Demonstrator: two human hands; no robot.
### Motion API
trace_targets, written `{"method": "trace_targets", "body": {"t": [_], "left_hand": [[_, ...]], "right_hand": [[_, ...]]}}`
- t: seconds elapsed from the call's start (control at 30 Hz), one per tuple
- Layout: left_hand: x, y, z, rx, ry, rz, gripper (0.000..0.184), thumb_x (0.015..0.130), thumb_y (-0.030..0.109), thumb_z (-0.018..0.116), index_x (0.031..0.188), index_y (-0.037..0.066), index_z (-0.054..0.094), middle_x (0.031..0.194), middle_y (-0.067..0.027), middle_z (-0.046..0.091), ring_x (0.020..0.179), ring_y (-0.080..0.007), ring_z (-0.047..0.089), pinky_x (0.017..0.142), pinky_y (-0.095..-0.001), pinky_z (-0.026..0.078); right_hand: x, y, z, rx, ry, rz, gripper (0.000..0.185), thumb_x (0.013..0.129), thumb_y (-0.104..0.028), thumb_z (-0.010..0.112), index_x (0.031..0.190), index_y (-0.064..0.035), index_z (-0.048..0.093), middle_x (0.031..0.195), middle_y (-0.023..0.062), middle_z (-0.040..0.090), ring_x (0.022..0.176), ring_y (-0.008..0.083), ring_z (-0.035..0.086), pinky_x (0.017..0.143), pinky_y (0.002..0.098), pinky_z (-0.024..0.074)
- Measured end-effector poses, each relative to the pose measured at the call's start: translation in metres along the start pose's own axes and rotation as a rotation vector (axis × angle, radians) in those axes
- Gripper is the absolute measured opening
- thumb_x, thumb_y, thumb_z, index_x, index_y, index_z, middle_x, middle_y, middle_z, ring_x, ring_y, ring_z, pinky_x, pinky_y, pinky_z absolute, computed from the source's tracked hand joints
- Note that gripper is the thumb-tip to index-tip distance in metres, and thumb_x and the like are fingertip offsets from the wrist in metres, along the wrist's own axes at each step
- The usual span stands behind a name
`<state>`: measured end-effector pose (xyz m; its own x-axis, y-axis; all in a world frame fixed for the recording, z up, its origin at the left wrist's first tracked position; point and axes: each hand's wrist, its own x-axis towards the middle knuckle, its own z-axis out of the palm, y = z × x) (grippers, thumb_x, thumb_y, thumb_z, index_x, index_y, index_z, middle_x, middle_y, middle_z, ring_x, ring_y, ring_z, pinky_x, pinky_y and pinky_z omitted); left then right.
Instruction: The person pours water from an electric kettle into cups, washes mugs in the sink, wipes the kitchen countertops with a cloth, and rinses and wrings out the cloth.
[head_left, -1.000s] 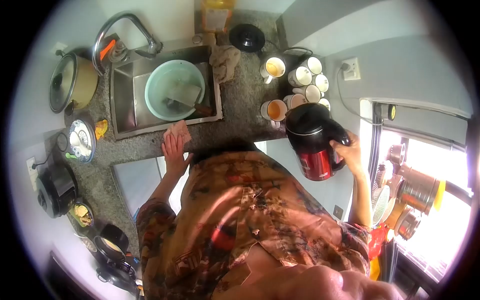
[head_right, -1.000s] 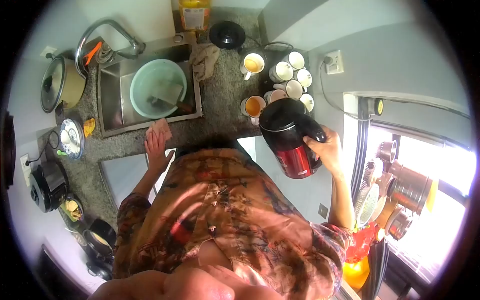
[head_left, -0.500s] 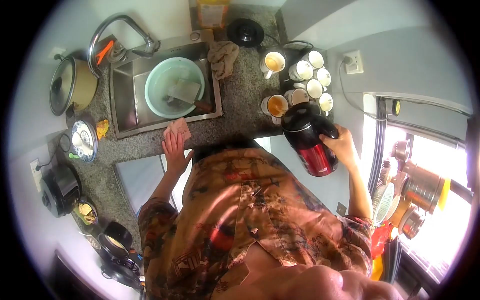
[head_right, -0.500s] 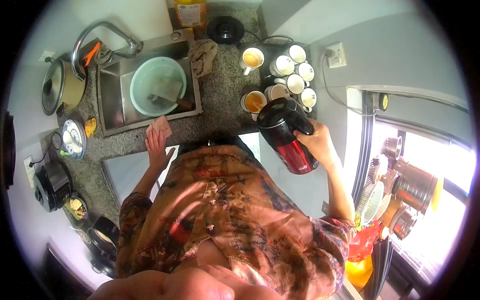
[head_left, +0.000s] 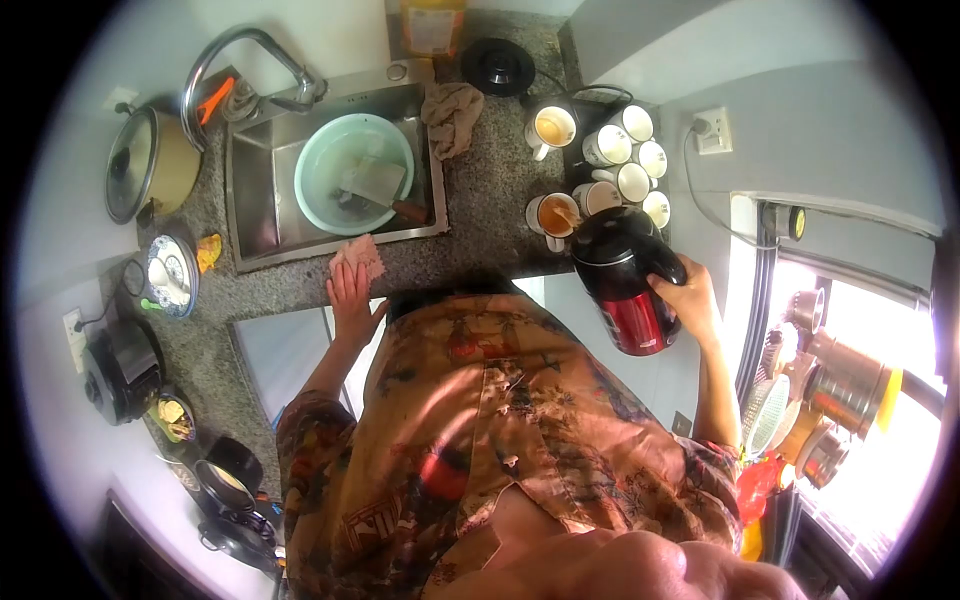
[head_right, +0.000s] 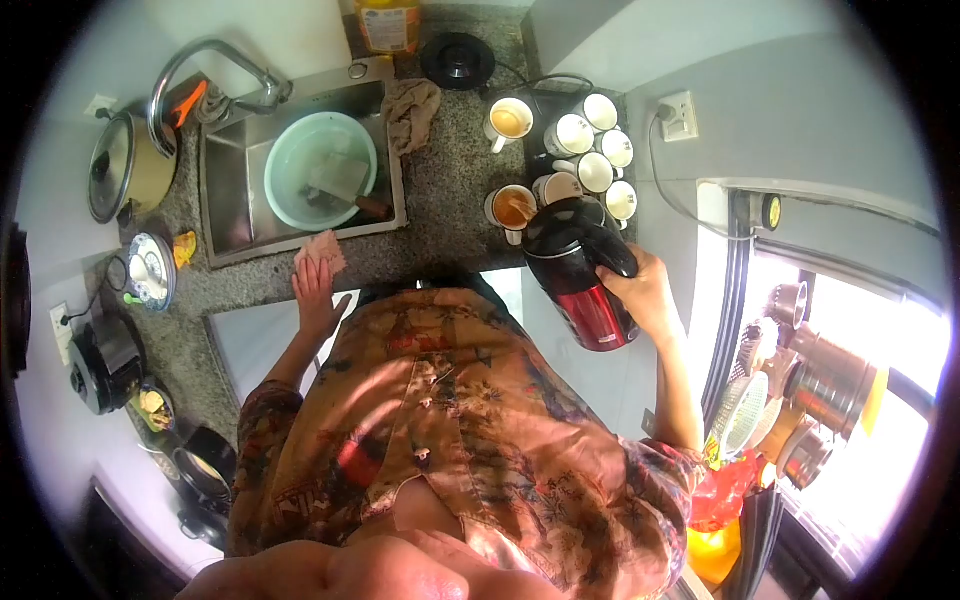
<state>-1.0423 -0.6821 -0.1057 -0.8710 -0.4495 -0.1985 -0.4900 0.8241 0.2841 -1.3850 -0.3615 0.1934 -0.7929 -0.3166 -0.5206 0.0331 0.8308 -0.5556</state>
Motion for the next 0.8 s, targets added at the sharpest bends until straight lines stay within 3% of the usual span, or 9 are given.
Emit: {"method": "trace_targets", "body": {"t": [0.3, 0.5, 0.6, 0.8], "left_hand": [[0.000, -0.001, 0.001, -0.001, 0.017, 0.039, 0.092, 0.079, 0.046, 0.064, 0.145, 0.001, 0.019, 0.149, -0.0242, 0.018, 0.141, -0.0406, 0.009, 0.110, -0.0576, 0.009], [0.000, -0.006, 0.012, 0.009, 0.034, 0.045, 0.092, 0.079, 0.047, 0.064, 0.145, 0.001, 0.019, 0.149, -0.0251, 0.018, 0.141, -0.0410, 0.009, 0.109, -0.0585, 0.009], [0.000, -0.007, 0.013, 0.016, 0.042, 0.041, 0.092, 0.079, 0.047, 0.064, 0.145, 0.001, 0.020, 0.149, -0.0251, 0.018, 0.141, -0.0412, 0.010, 0.109, -0.0587, 0.010], [0.001, -0.005, 0.009, 0.045, 0.037, 0.019, 0.091, 0.077, 0.047, 0.065, 0.144, 0.002, 0.023, 0.149, -0.0245, 0.019, 0.140, -0.0406, 0.011, 0.109, -0.0586, 0.011]], "right_hand": [[-0.009, 0.032, -0.001, 0.167, -0.013, -0.001, 0.020, 0.077, -0.008, 0.068, 0.095, -0.0001, 0.064, 0.064, -0.0028, 0.055, 0.049, 0.0039, 0.045, 0.044, 0.0217, 0.0366], [-0.017, 0.078, -0.005, 0.314, 0.037, -0.115, 0.021, 0.073, -0.007, 0.070, 0.093, -0.0008, 0.064, 0.062, -0.0042, 0.054, 0.048, 0.0032, 0.044, 0.044, 0.0198, 0.0338], [-0.016, 0.090, -0.006, 0.579, 0.193, -0.280, 0.018, 0.075, -0.007, 0.070, 0.090, -0.0032, 0.062, 0.060, -0.0028, 0.052, 0.046, 0.0038, 0.043, 0.042, 0.0204, 0.0329], [0.019, 0.045, -0.008, 0.846, 0.147, -0.577, 0.014, 0.084, -0.010, 0.066, 0.087, -0.0044, 0.054, 0.057, -0.0019, 0.044, 0.045, 0.0069, 0.039, 0.043, 0.0210, 0.0323]]}}
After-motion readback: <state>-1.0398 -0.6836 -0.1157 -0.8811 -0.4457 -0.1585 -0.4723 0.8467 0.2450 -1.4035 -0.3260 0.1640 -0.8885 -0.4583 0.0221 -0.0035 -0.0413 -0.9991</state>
